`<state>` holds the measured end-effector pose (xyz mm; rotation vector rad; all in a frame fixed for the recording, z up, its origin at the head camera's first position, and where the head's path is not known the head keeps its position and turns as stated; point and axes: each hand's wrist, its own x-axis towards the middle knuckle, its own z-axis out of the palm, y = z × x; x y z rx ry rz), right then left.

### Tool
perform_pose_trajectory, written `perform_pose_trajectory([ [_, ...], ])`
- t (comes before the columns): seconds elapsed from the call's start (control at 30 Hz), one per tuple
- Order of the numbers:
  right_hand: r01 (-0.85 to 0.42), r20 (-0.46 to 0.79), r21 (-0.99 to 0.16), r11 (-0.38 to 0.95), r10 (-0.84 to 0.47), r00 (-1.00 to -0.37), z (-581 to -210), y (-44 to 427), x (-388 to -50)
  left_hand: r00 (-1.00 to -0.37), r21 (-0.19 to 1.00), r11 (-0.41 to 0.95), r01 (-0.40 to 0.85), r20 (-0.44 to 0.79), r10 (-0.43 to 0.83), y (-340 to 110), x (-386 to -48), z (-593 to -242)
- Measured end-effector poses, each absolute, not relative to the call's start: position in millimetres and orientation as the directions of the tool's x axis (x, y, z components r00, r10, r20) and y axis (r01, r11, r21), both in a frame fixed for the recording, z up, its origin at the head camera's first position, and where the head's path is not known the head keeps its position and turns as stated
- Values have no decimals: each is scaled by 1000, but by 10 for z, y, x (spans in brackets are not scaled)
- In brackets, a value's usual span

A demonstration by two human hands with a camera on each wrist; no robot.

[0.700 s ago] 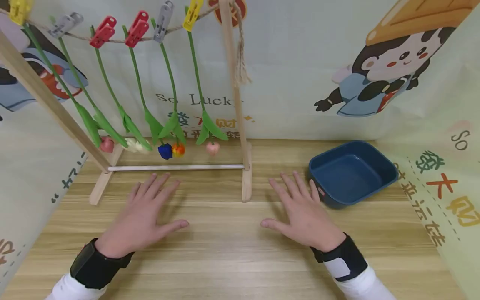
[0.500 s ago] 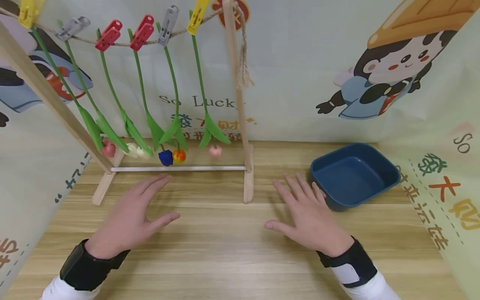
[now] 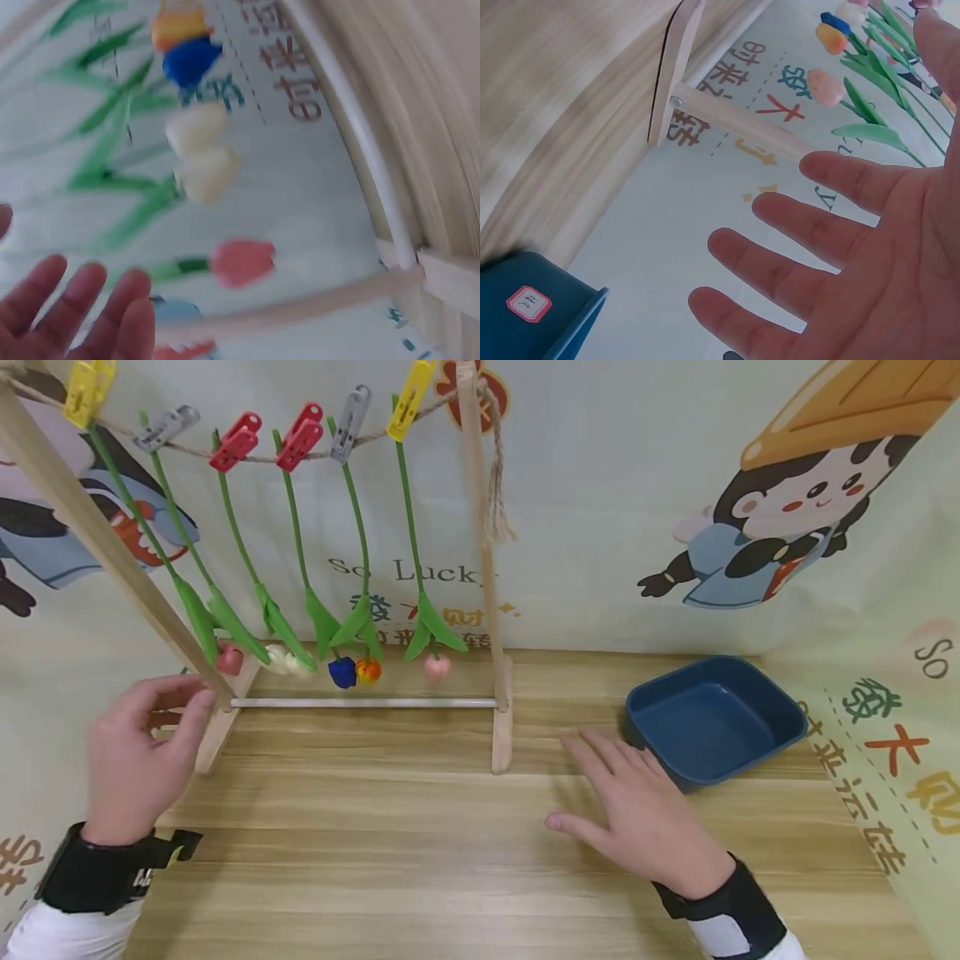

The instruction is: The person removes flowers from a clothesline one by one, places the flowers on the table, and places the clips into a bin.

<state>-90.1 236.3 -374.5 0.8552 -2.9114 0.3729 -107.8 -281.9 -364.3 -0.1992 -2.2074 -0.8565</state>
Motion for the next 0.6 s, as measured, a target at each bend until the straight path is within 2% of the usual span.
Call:
perform_pose_trajectory([
  [0.13, -528, 126, -219, 821, -513, -849, -3762, 2369, -872, -724, 655, 720, 228, 609, -325, -3067, -1209, -3611],
  [0.27, -532, 125, -222, 817, -517, -847, -3793, 2380, -844, -737, 709, 696, 110, 528, -422, -3270, -1388, -3645],
  [0.4, -543, 131, -227, 809, -527, -840, -3837, 2387, -821, -765, 712, 700, 55, 480, -428, -3401, -1552, -3695],
  [0.6, -549, 132, -229, 804, -533, -836, -3887, 2380, -798, -818, 691, 719, 78, 457, -350, -3495, -1732, -3778],
])
